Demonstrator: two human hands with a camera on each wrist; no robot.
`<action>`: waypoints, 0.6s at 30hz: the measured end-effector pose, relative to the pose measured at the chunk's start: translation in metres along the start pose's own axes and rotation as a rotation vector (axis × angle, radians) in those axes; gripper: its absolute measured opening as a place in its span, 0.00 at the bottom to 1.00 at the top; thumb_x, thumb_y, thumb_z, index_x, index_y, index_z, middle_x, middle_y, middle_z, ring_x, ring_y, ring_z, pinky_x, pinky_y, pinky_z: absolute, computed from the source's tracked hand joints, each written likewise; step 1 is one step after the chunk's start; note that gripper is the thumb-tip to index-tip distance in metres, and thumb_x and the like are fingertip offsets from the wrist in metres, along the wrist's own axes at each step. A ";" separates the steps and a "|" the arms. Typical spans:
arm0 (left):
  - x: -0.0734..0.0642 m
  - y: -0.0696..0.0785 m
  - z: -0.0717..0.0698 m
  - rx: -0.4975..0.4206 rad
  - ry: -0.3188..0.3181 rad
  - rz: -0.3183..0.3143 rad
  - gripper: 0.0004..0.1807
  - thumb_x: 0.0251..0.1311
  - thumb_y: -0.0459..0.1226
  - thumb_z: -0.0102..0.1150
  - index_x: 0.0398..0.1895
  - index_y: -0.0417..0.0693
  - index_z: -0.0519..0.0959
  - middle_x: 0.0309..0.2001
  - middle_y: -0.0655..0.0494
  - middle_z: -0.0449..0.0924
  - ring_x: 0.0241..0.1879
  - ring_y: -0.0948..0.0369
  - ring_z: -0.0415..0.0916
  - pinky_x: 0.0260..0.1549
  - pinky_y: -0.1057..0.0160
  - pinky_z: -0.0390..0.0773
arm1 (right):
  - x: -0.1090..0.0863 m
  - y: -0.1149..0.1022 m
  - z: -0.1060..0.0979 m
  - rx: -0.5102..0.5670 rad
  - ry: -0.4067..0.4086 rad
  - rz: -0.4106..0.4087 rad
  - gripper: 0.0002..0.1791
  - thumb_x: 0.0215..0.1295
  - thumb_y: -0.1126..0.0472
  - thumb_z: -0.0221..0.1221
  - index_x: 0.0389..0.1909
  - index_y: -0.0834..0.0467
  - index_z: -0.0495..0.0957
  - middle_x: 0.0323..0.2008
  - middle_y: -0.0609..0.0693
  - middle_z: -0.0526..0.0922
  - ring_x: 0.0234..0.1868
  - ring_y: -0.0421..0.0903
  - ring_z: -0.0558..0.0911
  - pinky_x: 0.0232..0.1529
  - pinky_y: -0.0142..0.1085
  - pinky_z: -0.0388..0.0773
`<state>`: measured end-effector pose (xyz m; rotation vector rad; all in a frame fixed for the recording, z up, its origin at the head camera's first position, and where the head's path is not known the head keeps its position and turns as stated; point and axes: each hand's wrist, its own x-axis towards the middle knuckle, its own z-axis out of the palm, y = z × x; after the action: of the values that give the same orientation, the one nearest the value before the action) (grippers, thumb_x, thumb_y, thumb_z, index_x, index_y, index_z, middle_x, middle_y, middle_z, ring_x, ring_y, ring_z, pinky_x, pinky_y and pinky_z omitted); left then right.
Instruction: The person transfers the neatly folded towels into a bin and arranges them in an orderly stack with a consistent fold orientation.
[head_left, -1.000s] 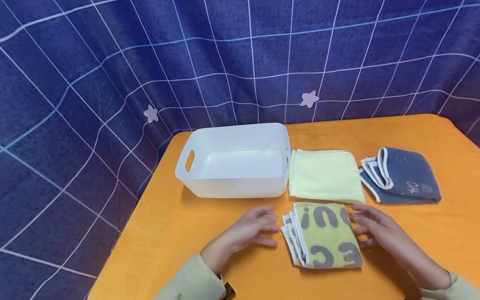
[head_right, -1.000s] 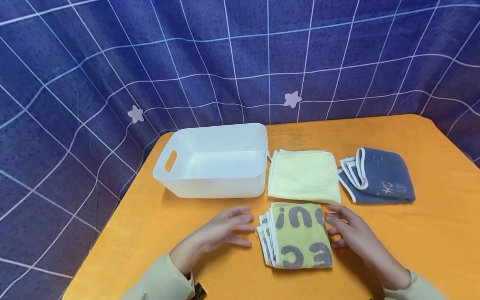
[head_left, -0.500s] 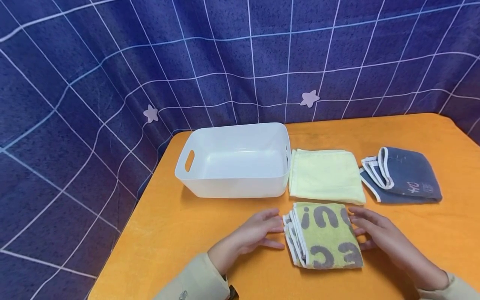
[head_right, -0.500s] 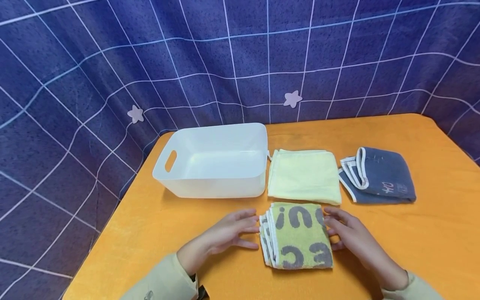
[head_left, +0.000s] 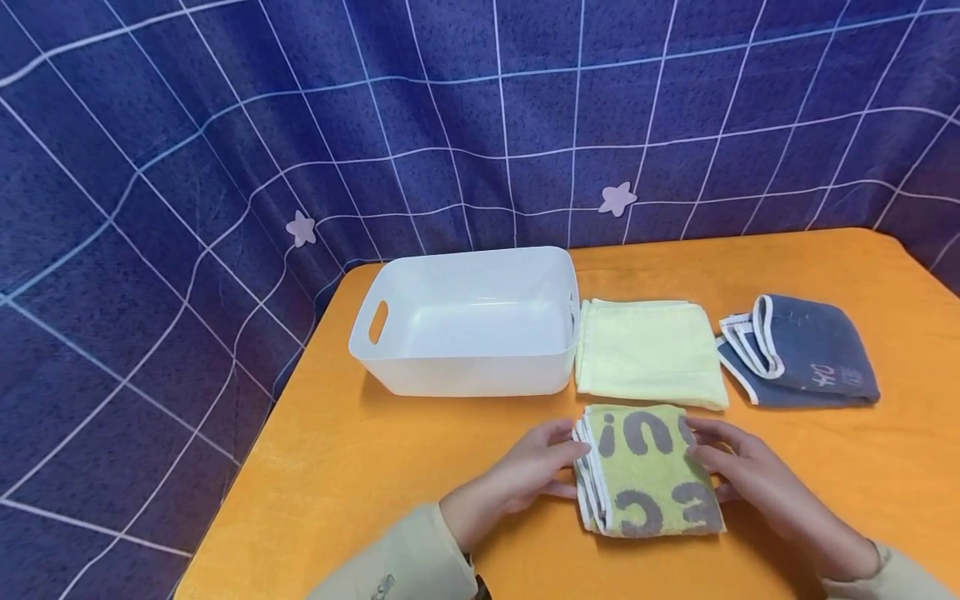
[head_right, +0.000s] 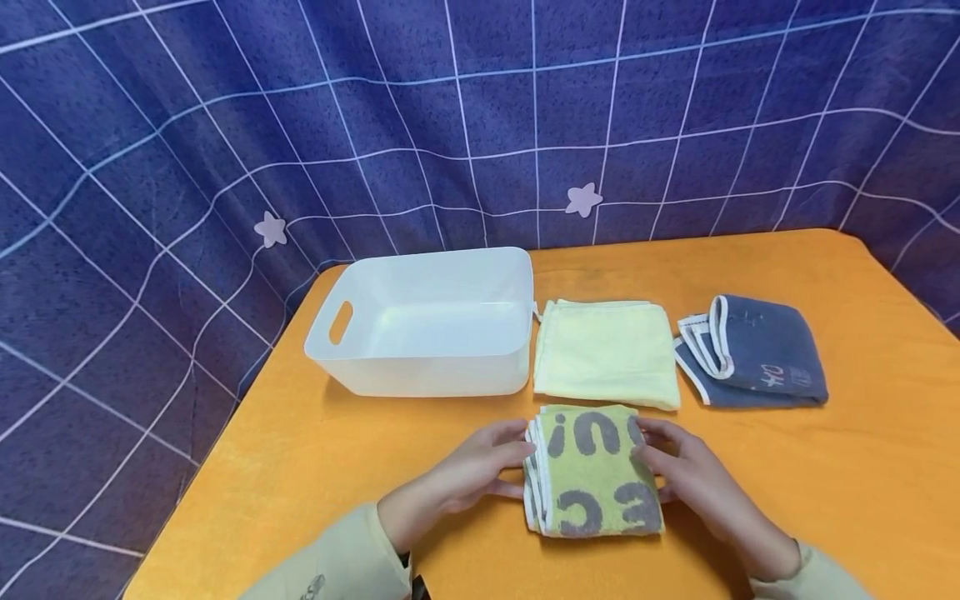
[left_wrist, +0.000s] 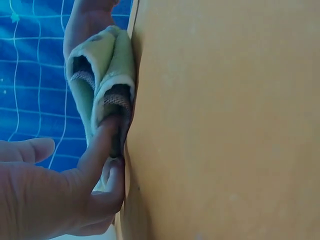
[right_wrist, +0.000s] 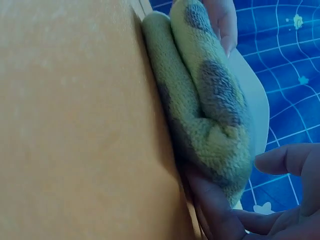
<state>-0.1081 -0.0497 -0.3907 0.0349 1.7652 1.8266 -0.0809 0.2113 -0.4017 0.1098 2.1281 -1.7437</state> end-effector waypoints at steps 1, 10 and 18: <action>0.001 0.000 0.001 0.006 0.007 0.001 0.32 0.62 0.35 0.55 0.66 0.33 0.57 0.59 0.45 0.65 0.43 0.55 0.76 0.32 0.54 0.81 | 0.000 0.000 0.001 -0.006 0.002 0.010 0.35 0.69 0.57 0.51 0.68 0.71 0.49 0.62 0.71 0.58 0.42 0.48 0.79 0.35 0.42 0.80; 0.006 -0.003 0.007 0.048 0.067 0.030 0.30 0.55 0.32 0.62 0.62 0.38 0.64 0.51 0.49 0.70 0.34 0.57 0.78 0.29 0.56 0.82 | 0.001 -0.001 0.009 -0.022 0.014 -0.002 0.39 0.64 0.59 0.57 0.67 0.72 0.48 0.62 0.70 0.56 0.41 0.46 0.79 0.38 0.39 0.80; 0.007 -0.004 0.015 0.049 0.112 0.033 0.35 0.49 0.30 0.67 0.62 0.42 0.63 0.53 0.46 0.68 0.36 0.56 0.78 0.34 0.57 0.81 | 0.003 0.000 0.014 -0.033 0.029 0.005 0.39 0.63 0.59 0.58 0.67 0.71 0.48 0.64 0.70 0.55 0.42 0.46 0.78 0.38 0.36 0.79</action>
<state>-0.1062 -0.0338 -0.3949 -0.0187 1.8973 1.8402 -0.0800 0.1973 -0.4044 0.1328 2.1742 -1.7136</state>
